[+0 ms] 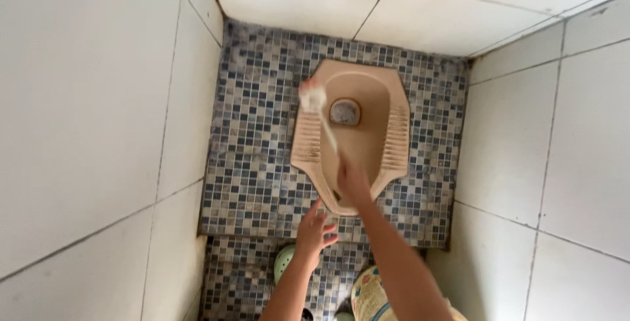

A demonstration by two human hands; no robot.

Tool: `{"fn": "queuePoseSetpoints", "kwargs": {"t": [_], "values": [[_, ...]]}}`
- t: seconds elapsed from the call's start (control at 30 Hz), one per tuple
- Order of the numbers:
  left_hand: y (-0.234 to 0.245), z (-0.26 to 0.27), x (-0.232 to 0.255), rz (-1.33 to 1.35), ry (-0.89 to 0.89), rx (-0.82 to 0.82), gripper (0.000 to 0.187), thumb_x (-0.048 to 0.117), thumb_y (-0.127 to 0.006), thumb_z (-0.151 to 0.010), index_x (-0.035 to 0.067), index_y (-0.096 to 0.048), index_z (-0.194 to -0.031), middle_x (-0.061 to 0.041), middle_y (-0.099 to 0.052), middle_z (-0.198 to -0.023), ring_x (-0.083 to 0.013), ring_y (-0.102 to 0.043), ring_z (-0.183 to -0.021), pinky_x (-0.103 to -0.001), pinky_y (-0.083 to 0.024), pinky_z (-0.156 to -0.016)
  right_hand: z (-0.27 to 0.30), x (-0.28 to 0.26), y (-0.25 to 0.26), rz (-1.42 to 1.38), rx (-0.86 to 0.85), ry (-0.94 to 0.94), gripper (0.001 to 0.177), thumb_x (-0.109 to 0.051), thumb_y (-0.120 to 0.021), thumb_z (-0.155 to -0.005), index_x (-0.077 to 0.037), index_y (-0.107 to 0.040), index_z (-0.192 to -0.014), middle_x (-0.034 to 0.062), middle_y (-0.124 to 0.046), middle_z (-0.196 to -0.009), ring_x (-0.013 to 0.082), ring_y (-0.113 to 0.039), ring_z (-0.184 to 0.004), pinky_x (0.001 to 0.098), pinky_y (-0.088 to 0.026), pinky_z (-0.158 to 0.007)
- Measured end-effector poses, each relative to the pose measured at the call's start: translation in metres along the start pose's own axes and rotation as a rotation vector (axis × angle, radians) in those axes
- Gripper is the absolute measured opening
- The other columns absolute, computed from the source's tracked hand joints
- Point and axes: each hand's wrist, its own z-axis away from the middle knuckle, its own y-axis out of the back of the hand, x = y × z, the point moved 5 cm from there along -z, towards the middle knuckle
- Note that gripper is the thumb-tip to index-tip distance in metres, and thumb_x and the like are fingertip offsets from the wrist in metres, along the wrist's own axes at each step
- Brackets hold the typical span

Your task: The person scrubs a squat toilet with a long-handled brush, then rinses the toilet and surrounding floor tiles by pouring water from a yellow scoop taken from a bucket. The person continues scrubbing and rinsing the area around the toilet.

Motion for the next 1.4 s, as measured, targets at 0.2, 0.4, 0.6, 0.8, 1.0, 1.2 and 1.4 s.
{"fn": "queuePoseSetpoints", "kwargs": {"t": [0.2, 0.4, 0.6, 0.8, 1.0, 1.2, 1.4], "values": [[0.03, 0.011, -0.003, 0.013, 0.021, 0.125, 0.053, 0.011, -0.046, -0.105, 0.028, -0.045, -0.156, -0.015, -0.056, -0.139, -0.0246, -0.065, -0.104, -0.043, -0.067, -0.087, 0.202, 0.003, 0.023, 0.153, -0.649, -0.398, 0.057, -0.028, -0.044, -0.105, -0.038, -0.032, -0.16, 0.0097, -0.073, -0.072, 0.0228, -0.068, -0.054, 0.0391, -0.056, -0.052], [0.023, 0.001, 0.008, 0.021, -0.006, 0.119, 0.054, 0.015, -0.044, -0.105, 0.028, -0.042, -0.157, -0.011, -0.056, -0.143, -0.0277, -0.067, -0.114, -0.043, -0.067, -0.088, 0.071, -0.013, -0.004, 0.082, -0.36, -0.273, 0.049, -0.029, -0.043, -0.107, -0.033, -0.036, -0.156, 0.012, -0.069, -0.079, 0.0242, -0.07, -0.057, 0.0391, -0.063, -0.049], [0.012, -0.02, 0.032, -0.086, -0.092, 0.051, 0.054, 0.02, -0.045, -0.105, 0.028, -0.036, -0.159, -0.007, -0.052, -0.152, -0.025, -0.061, -0.125, -0.045, -0.059, -0.101, -0.069, -0.01, -0.007, 0.148, -0.255, -0.352, 0.052, -0.028, -0.045, -0.105, -0.037, -0.041, -0.156, 0.0221, -0.073, -0.09, 0.0392, -0.072, -0.082, 0.0548, -0.058, -0.077], [-0.037, -0.047, 0.044, -0.209, -0.268, -0.089, 0.056, 0.02, -0.045, -0.105, 0.026, -0.035, -0.16, -0.007, -0.051, -0.151, -0.0206, -0.06, -0.128, -0.038, -0.057, -0.105, -0.092, 0.075, 0.019, 0.148, -0.059, -0.407, 0.045, -0.027, -0.053, -0.104, -0.033, -0.054, -0.149, 0.0188, -0.075, -0.1, 0.0372, -0.074, -0.092, 0.0527, -0.058, -0.086], [-0.08, -0.026, -0.006, -0.289, -0.23, -0.139, 0.057, 0.025, -0.047, -0.104, 0.028, -0.034, -0.16, -0.003, -0.05, -0.153, -0.0191, -0.059, -0.129, -0.04, -0.056, -0.103, 0.001, 0.168, 0.092, 0.098, -0.12, -0.617, 0.051, -0.025, -0.041, -0.11, -0.028, -0.039, -0.161, 0.0175, -0.064, -0.063, 0.0297, -0.049, -0.047, 0.0473, -0.042, -0.049], [-0.123, 0.017, -0.081, -0.307, -0.126, -0.155, 0.059, 0.028, -0.048, -0.104, 0.033, -0.032, -0.16, -0.003, -0.047, -0.155, -0.0208, -0.057, -0.131, -0.041, -0.054, -0.106, 0.192, 0.188, 0.087, 0.253, -0.256, -0.524, 0.059, -0.028, -0.045, -0.105, -0.022, -0.034, -0.162, 0.0209, -0.069, -0.081, 0.0375, -0.063, -0.062, 0.0508, -0.051, -0.057], [-0.121, 0.061, -0.163, -0.196, -0.094, -0.12, 0.061, 0.028, -0.056, -0.101, 0.029, -0.036, -0.159, -0.008, -0.05, -0.153, -0.0279, -0.057, -0.133, -0.047, -0.054, -0.109, 0.353, 0.21, 0.108, -0.046, -0.131, -0.477, 0.062, -0.026, -0.052, -0.095, -0.031, -0.04, -0.155, 0.0203, -0.076, -0.088, 0.0404, -0.073, -0.073, 0.0526, -0.06, -0.064]]}}
